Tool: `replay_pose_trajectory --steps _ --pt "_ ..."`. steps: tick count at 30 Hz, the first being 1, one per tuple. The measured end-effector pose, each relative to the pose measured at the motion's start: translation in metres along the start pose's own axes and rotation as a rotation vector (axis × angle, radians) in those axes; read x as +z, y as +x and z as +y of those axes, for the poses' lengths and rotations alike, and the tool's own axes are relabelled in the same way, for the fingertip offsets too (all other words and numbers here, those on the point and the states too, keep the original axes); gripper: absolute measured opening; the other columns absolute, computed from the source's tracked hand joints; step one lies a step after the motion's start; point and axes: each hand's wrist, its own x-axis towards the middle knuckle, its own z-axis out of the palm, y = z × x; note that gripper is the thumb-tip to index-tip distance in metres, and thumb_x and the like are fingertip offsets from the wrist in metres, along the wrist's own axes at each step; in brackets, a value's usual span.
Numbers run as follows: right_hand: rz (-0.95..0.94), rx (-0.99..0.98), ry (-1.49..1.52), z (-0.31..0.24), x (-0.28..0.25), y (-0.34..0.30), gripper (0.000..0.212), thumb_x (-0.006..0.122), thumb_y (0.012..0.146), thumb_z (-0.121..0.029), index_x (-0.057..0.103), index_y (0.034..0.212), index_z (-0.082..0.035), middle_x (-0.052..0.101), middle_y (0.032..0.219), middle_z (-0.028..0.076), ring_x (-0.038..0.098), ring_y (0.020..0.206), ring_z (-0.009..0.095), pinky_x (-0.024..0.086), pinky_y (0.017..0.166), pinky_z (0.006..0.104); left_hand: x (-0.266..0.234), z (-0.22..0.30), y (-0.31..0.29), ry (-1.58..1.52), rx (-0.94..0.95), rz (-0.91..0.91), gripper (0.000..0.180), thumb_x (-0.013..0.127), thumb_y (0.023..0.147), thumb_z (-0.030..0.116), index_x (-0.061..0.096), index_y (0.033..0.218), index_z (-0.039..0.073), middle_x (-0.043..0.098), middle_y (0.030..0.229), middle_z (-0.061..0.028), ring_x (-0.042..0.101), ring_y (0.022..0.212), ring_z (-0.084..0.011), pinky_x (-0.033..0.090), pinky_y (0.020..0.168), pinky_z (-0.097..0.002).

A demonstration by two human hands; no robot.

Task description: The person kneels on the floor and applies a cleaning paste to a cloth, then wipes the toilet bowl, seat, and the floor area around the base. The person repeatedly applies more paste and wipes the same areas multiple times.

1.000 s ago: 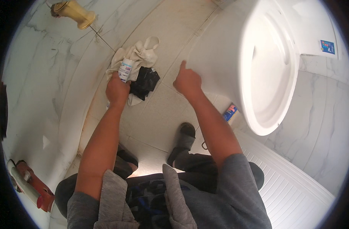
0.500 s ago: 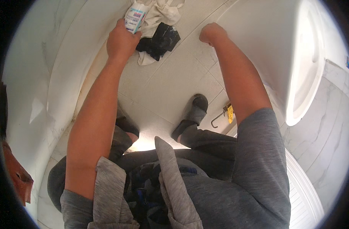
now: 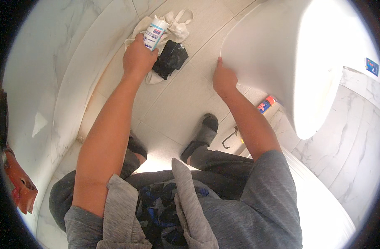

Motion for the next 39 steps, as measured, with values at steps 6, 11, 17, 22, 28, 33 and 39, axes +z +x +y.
replay_pose_trajectory --steps 6,11,17,22,28,33,39 --pt "-0.101 -0.021 -0.081 0.021 0.02 -0.016 0.08 0.053 0.092 -0.008 0.014 0.161 -0.006 0.072 0.099 0.021 0.072 0.09 0.034 0.058 0.076 0.0476 -0.004 0.005 -0.002 -0.003 -0.004 0.0 0.04 0.079 0.082 0.022 0.059 0.112 0.006 0.073 0.105 -0.0189 0.072 0.098 -0.0365 0.058 0.081 -0.0477" --pt "-0.214 -0.084 -0.343 0.044 0.033 -0.052 0.042 0.054 0.093 -0.015 0.065 0.133 -0.009 0.074 0.098 0.02 0.074 0.094 0.034 0.059 0.077 0.0465 -0.003 0.005 -0.004 -0.001 -0.016 0.001 0.041 0.079 0.081 0.022 0.058 0.113 0.006 0.073 0.104 -0.0184 0.072 0.099 -0.0362 0.058 0.081 -0.0472" --pt "-0.549 -0.239 -0.435 0.063 0.017 -0.117 0.022 0.068 0.079 -0.021 0.08 0.094 -0.01 0.076 0.101 0.016 0.074 0.097 0.033 0.06 0.081 0.0433 -0.001 0.008 -0.005 0.009 0.006 -0.03 0.042 0.079 0.082 0.023 0.058 0.114 0.006 0.073 0.104 -0.0185 0.072 0.099 -0.0363 0.058 0.082 -0.047" --pt "-0.235 -0.662 0.067 0.062 0.001 -0.092 0.05 0.069 0.075 -0.019 0.072 0.123 -0.008 0.074 0.091 0.015 0.074 0.083 0.027 0.058 0.072 0.0384 0.0 0.01 -0.003 -0.023 -0.023 -0.03 0.044 0.079 0.081 0.025 0.059 0.115 0.005 0.073 0.105 -0.019 0.071 0.1 -0.0373 0.058 0.083 -0.0472" --pt "-0.828 -0.438 1.6 0.013 -0.005 -0.054 0.048 0.062 0.084 -0.006 0.064 0.132 -0.004 0.058 0.075 0.003 0.056 0.063 0.012 0.048 0.06 0.028 -0.002 -0.008 -0.001 -0.001 -0.124 0.034 0.048 0.081 0.079 0.029 0.06 0.113 0.003 0.071 0.106 -0.0203 0.07 0.099 -0.0379 0.057 0.083 -0.049" --pt "-0.744 -0.464 1.759 -0.05 0.006 -0.049 0.041 0.06 0.087 -0.004 0.063 0.128 -0.004 0.056 0.073 0.001 0.055 0.061 0.013 0.047 0.058 0.0293 0.001 -0.022 -0.001 -0.037 -0.109 0.015 0.05 0.083 0.076 0.03 0.06 0.111 0.003 0.07 0.106 -0.0206 0.069 0.099 -0.0394 0.056 0.082 -0.0502" --pt "-0.453 -0.376 1.973 -0.097 -0.013 -0.039 0.07 0.056 0.08 0.007 0.047 0.147 -0.01 0.056 0.071 0.004 0.054 0.057 0.015 0.045 0.052 0.0317 0.004 -0.027 -0.003 -0.006 -0.155 0.046 0.052 0.086 0.074 0.025 0.058 0.111 0.003 0.068 0.108 -0.0197 0.068 0.102 -0.0406 0.055 0.083 -0.0504"
